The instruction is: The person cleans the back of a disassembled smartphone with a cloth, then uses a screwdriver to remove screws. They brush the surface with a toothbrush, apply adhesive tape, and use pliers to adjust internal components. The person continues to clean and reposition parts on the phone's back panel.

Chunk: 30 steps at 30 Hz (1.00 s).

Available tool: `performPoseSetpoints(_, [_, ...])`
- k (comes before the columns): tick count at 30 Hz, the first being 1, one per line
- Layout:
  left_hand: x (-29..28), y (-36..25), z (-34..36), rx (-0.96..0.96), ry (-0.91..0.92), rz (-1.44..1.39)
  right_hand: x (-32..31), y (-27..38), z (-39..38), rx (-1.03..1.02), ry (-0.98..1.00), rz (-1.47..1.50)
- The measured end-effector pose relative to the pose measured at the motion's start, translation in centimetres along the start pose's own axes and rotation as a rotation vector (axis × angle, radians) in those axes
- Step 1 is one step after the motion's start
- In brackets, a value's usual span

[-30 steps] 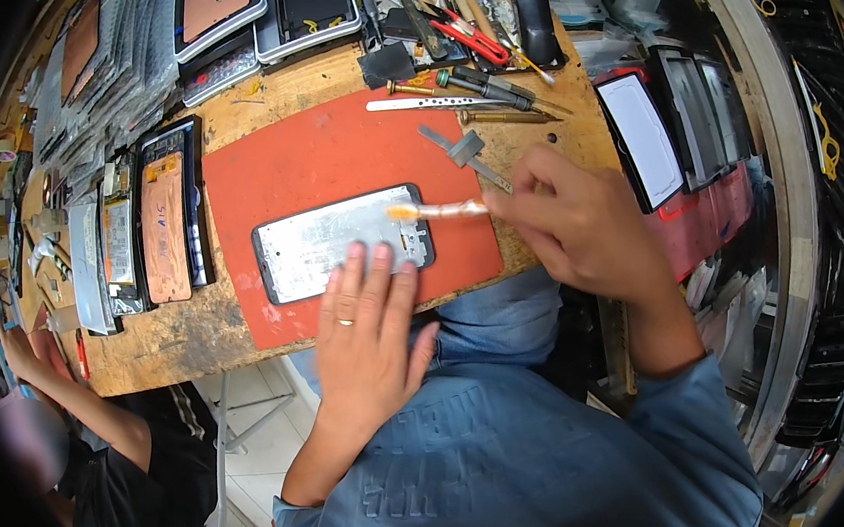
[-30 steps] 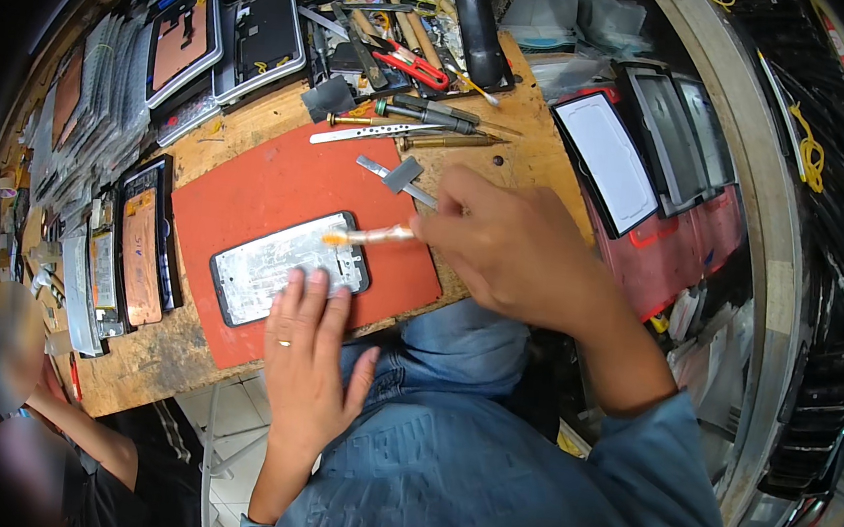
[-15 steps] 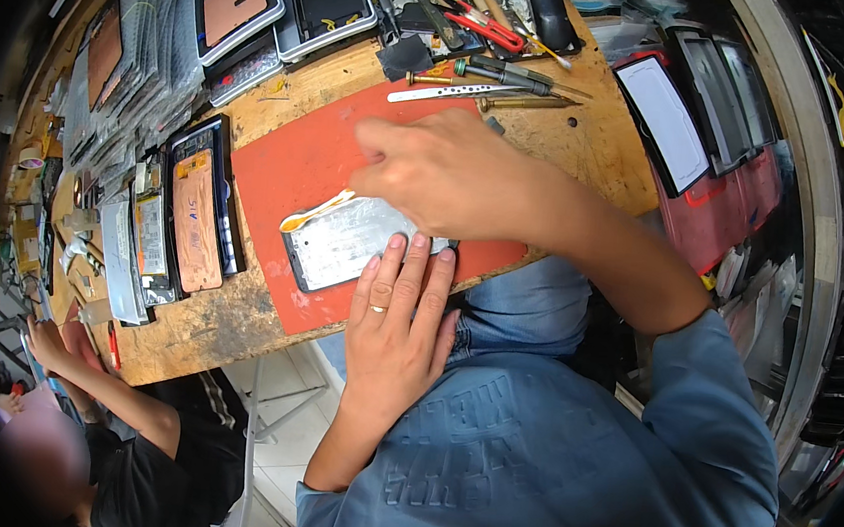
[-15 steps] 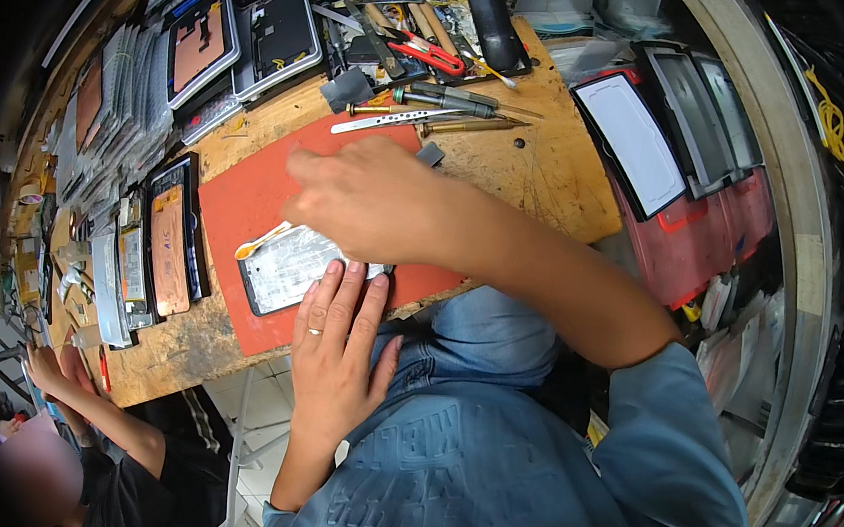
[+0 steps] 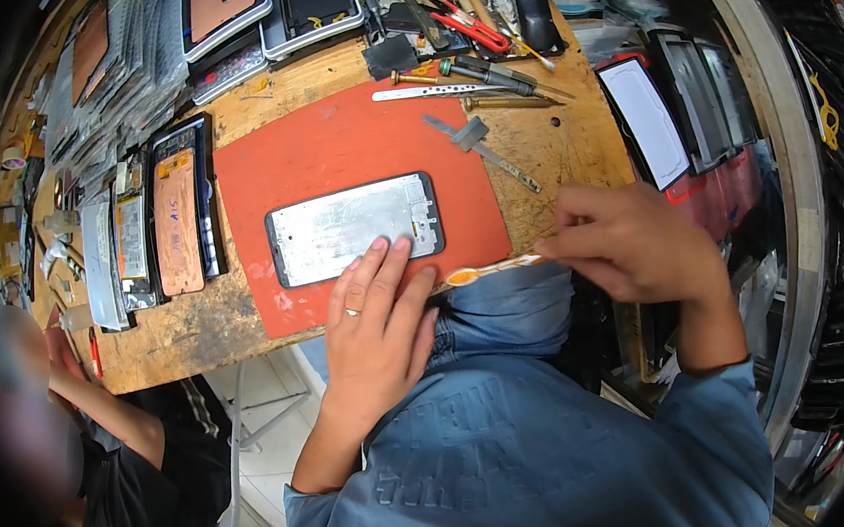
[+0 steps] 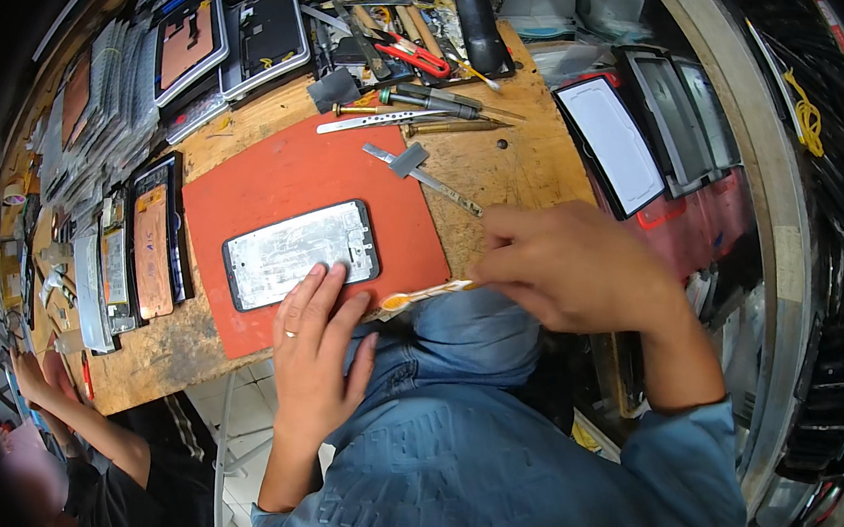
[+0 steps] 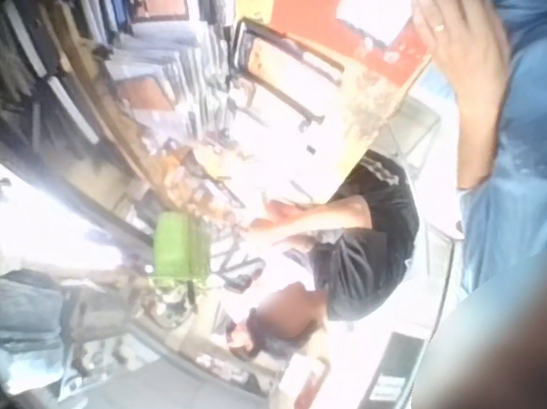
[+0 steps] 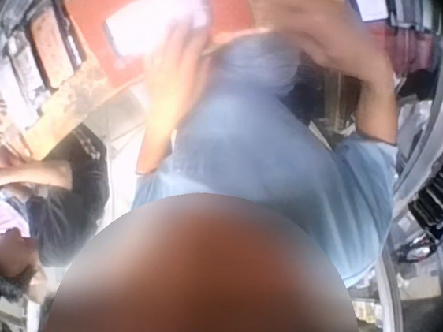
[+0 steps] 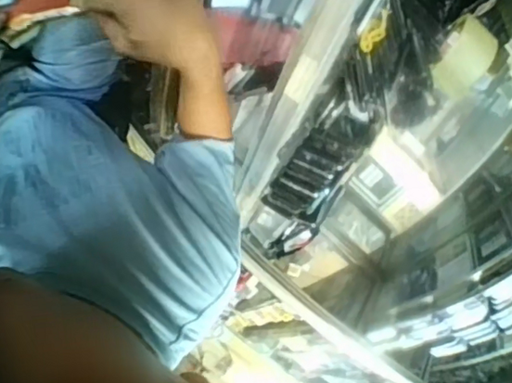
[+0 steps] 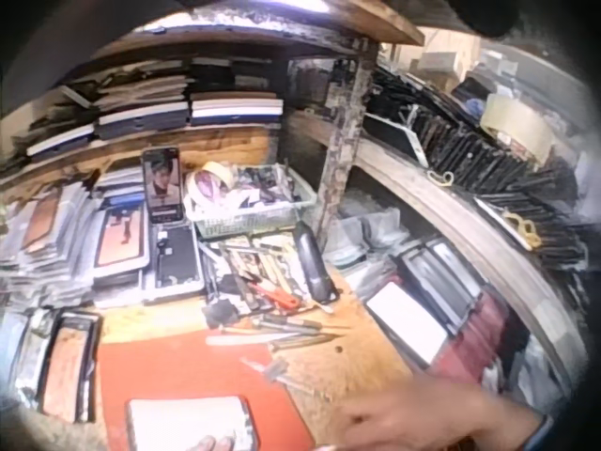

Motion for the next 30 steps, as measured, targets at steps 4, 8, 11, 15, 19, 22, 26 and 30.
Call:
performPoseSetpoints(4, [-1.9, 1.2, -2.6, -0.123, -0.137, 0.091, -0.3, -0.3, 0.7, -0.023, -0.143, 0.042])
performPoseSetpoints(8, [-1.1, 0.1, -2.3, -0.135, -0.089, 0.055, -0.2, -0.2, 3.1, 0.038, -0.269, -0.035])
performPoseSetpoints(11, [-0.3, -0.8, -1.8, -0.042, -0.071, 0.072, 0.4, 1.2, 7.2, -0.083, -0.309, -0.02])
performPoseSetpoints(15, [-0.5, -0.6, -1.8, -0.079, -0.058, 0.03, 2.9, 5.5, 11.9, -0.199, -0.265, -0.013])
performPoseSetpoints(19, [-0.2, -0.7, -2.1, -0.066, -0.033, 0.069, 4.4, 8.2, 12.6, -0.234, -0.179, 0.001])
performPoseSetpoints(22, [-0.8, -1.6, -2.6, 0.051, -0.063, -0.049, 5.1, 9.0, 10.1, -0.307, 0.031, 0.055])
performPoseSetpoints(26, [-1.3, -3.5, -4.5, 0.174, -0.281, -0.336, 3.5, 7.2, 10.8, -0.237, -0.209, 0.195])
performPoseSetpoints(30, [-2.8, -2.0, -5.7, 0.117, -0.407, -0.393, 5.6, 7.4, 9.7, -0.275, -0.006, 0.164])
Point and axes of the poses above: each hand's wrist, its own z-axis towards the middle knuckle, its own x-axis out of the palm, y = z × x, the point moved 10 cm from there along z, towards the middle knuckle, and after that the axes turned 12 degrees about x, right-handed, at the moved point
